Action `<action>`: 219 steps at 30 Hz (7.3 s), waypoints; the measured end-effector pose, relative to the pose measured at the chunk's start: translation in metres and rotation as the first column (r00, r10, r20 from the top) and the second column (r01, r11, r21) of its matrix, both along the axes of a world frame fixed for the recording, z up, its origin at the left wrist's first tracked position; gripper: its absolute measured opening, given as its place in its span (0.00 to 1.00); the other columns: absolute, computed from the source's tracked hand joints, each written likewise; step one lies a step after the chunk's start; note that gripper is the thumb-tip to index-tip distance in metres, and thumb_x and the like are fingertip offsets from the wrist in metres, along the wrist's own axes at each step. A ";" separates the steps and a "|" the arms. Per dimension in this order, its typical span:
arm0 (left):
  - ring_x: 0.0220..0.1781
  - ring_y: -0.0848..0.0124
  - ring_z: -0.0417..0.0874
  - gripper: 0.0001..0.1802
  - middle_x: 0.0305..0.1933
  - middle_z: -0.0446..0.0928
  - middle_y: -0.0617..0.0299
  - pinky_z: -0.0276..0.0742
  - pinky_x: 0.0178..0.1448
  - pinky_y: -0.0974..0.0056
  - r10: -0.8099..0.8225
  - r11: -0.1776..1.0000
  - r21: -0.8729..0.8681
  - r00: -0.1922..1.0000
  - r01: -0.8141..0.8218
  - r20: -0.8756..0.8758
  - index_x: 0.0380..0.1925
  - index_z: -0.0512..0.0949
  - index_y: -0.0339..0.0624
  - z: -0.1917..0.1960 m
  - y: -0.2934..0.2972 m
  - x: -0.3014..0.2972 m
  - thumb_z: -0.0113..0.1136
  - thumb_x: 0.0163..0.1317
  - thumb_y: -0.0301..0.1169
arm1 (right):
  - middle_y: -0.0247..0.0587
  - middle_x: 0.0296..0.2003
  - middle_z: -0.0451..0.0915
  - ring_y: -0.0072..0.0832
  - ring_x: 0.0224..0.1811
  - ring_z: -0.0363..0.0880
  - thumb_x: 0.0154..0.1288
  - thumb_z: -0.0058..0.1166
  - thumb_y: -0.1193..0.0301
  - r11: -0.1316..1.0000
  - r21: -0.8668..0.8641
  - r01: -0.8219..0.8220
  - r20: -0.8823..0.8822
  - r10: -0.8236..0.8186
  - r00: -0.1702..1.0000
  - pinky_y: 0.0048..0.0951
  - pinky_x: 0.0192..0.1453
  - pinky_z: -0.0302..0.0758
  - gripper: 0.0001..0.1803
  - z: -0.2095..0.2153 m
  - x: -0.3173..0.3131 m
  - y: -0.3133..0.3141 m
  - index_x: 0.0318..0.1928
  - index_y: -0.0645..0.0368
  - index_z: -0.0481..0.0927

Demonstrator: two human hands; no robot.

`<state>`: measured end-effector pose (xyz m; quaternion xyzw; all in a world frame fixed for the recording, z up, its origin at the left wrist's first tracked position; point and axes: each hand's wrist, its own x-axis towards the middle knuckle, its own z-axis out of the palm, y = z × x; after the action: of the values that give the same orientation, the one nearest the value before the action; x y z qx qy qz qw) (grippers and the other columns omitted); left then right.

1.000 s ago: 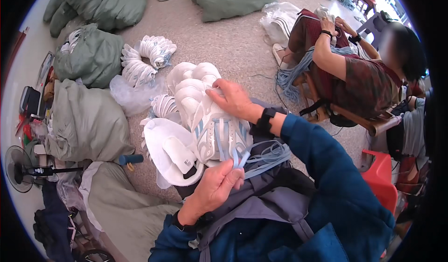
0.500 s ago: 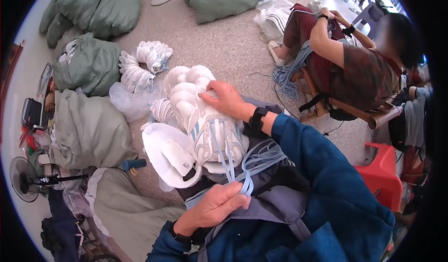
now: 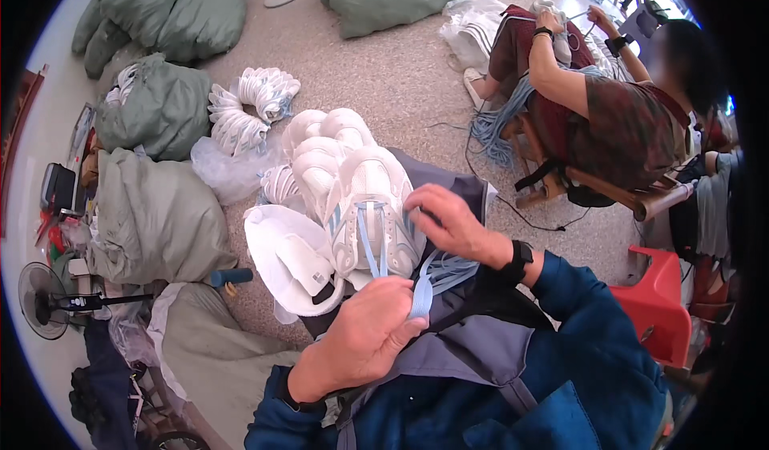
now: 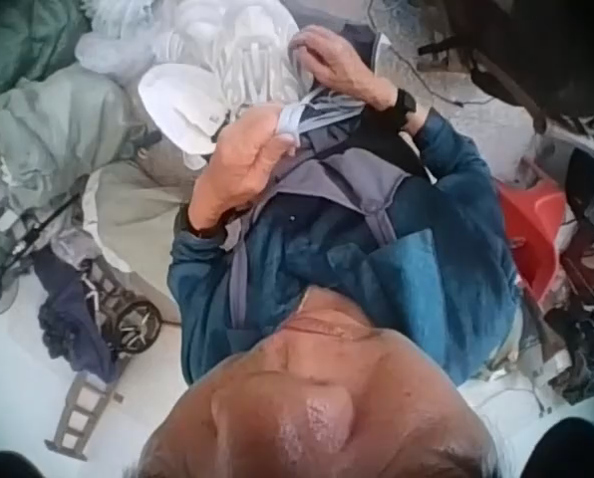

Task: Lacing a white and blue athletic shoe while sitting among several large bags of shoe components in a factory setting.

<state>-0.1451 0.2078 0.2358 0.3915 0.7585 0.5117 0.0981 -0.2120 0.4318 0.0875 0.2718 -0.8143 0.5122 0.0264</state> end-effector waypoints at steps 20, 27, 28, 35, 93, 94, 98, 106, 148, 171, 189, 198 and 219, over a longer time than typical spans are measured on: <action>0.35 0.69 0.78 0.20 0.30 0.75 0.57 0.74 0.52 0.61 0.042 0.987 0.135 0.946 -0.089 0.321 0.37 0.72 0.33 0.065 0.020 -0.034 0.42 0.80 0.40 | 0.46 0.38 0.83 0.38 0.43 0.83 0.65 0.57 0.71 0.909 -0.415 -0.035 0.102 0.085 0.991 0.36 0.48 0.77 0.10 0.017 -0.013 -0.065 0.44 0.61 0.82; 0.34 0.74 0.76 0.19 0.31 0.76 0.61 0.72 0.53 0.66 0.042 0.927 0.356 0.975 -0.120 0.218 0.36 0.73 0.35 0.094 0.016 -0.027 0.44 0.80 0.39 | 0.50 0.43 0.83 0.40 0.50 0.82 0.62 0.63 0.69 0.950 -0.308 -0.041 0.148 0.090 0.985 0.37 0.55 0.77 0.18 0.003 -0.020 -0.061 0.52 0.63 0.79; 0.34 0.74 0.76 0.19 0.31 0.76 0.61 0.72 0.53 0.66 0.043 0.927 0.355 0.975 -0.120 0.216 0.36 0.73 0.35 0.094 0.016 -0.027 0.44 0.80 0.39 | 0.50 0.45 0.82 0.40 0.50 0.82 0.62 0.63 0.70 0.963 -0.262 -0.068 0.084 0.093 0.992 0.38 0.55 0.77 0.20 0.006 -0.021 -0.061 0.53 0.64 0.78; 0.34 0.73 0.76 0.19 0.31 0.76 0.58 0.73 0.42 0.67 0.110 0.911 0.378 0.980 -0.167 0.168 0.36 0.72 0.35 0.092 0.012 -0.034 0.43 0.80 0.40 | 0.50 0.39 0.80 0.44 0.43 0.81 0.65 0.59 0.73 0.807 -0.547 -0.220 -0.132 0.177 0.975 0.37 0.50 0.76 0.18 0.126 0.025 -0.068 0.54 0.65 0.77; 0.20 0.80 0.67 0.15 0.23 0.68 0.68 0.80 0.38 0.66 0.362 0.757 0.271 0.728 -0.594 0.583 0.52 0.75 0.36 -0.014 -0.028 -0.101 0.47 0.78 0.36 | 0.34 0.21 0.72 0.23 0.26 0.72 0.80 0.40 0.66 0.757 -0.442 -0.480 0.393 0.645 0.656 0.29 0.35 0.72 0.15 0.066 0.054 -0.091 0.44 0.64 0.77; 0.19 0.80 0.66 0.15 0.22 0.68 0.69 0.80 0.38 0.66 0.358 0.748 0.278 0.719 -0.602 0.595 0.53 0.74 0.35 -0.013 -0.029 -0.099 0.47 0.77 0.35 | 0.34 0.21 0.72 0.23 0.26 0.72 0.80 0.40 0.66 0.759 -0.442 -0.478 0.396 0.643 0.655 0.29 0.35 0.72 0.15 0.066 0.054 -0.091 0.44 0.64 0.77; 0.18 0.80 0.66 0.16 0.22 0.68 0.68 0.79 0.37 0.66 0.317 0.739 0.292 0.696 -0.607 0.645 0.55 0.73 0.33 -0.010 -0.036 -0.092 0.48 0.76 0.33 | 0.36 0.22 0.75 0.26 0.26 0.74 0.79 0.41 0.68 0.766 -0.405 -0.499 0.378 0.637 0.672 0.30 0.36 0.73 0.14 0.067 0.051 -0.091 0.45 0.65 0.77; 0.20 0.75 0.69 0.18 0.25 0.72 0.65 0.78 0.40 0.59 0.458 0.548 0.412 0.673 -0.728 0.580 0.59 0.72 0.34 0.029 -0.088 -0.042 0.50 0.75 0.33 | 0.46 0.34 0.84 0.37 0.39 0.85 0.74 0.47 0.70 0.759 -0.298 -0.579 0.326 0.651 0.686 0.35 0.45 0.78 0.14 0.070 0.051 -0.080 0.52 0.66 0.77; 0.32 0.74 0.65 0.16 0.31 0.63 0.66 0.72 0.44 0.66 0.945 -0.314 0.590 -0.304 -0.744 0.119 0.56 0.77 0.31 0.147 -0.425 0.134 0.50 0.74 0.27 | 0.38 0.33 0.80 0.19 0.33 0.74 0.71 0.53 0.75 0.999 -0.030 0.025 0.262 -0.016 0.965 0.25 0.39 0.73 0.10 0.003 -0.021 -0.023 0.48 0.67 0.79; 0.58 0.47 0.73 0.27 0.56 0.72 0.46 0.70 0.63 0.52 0.545 0.698 -0.293 0.750 -0.653 -0.374 0.53 0.74 0.34 -0.112 -0.025 -0.044 0.70 0.51 0.25 | 0.53 0.29 0.82 0.51 0.35 0.82 0.58 0.55 0.72 0.906 0.405 -0.122 -0.005 0.135 0.991 0.49 0.40 0.77 0.06 0.027 -0.083 -0.076 0.32 0.61 0.79; 0.61 0.45 0.72 0.23 0.59 0.70 0.43 0.69 0.65 0.52 0.627 0.723 -0.198 0.749 -0.662 -0.215 0.57 0.72 0.32 -0.129 -0.028 -0.046 0.56 0.60 0.22 | 0.41 0.20 0.77 0.28 0.23 0.76 0.56 0.57 0.74 0.853 0.250 -0.459 0.232 0.407 0.883 0.32 0.30 0.73 0.05 0.031 -0.115 -0.069 0.29 0.64 0.77; 0.57 0.45 0.72 0.25 0.56 0.70 0.42 0.69 0.62 0.49 0.604 0.733 -0.187 0.752 -0.654 -0.264 0.59 0.71 0.31 -0.128 -0.027 -0.048 0.55 0.58 0.22 | 0.33 0.21 0.74 0.17 0.25 0.72 0.64 0.55 0.75 0.974 -0.001 -0.226 0.367 0.211 0.906 0.26 0.29 0.71 0.04 0.027 -0.093 -0.053 0.36 0.63 0.80; 0.49 0.48 0.77 0.17 0.49 0.73 0.50 0.76 0.50 0.51 0.540 0.720 -0.232 0.738 -0.654 -0.405 0.46 0.79 0.41 -0.121 -0.019 -0.053 0.60 0.55 0.20 | 0.45 0.30 0.78 0.32 0.29 0.76 0.65 0.59 0.71 0.997 0.053 -0.050 0.316 0.031 0.948 0.31 0.35 0.73 0.09 0.014 -0.065 -0.033 0.36 0.66 0.77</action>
<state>-0.1977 0.1888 0.1144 0.1721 0.9300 0.2999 -0.1245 -0.2772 0.3991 0.1013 0.2038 -0.8173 0.5248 -0.1225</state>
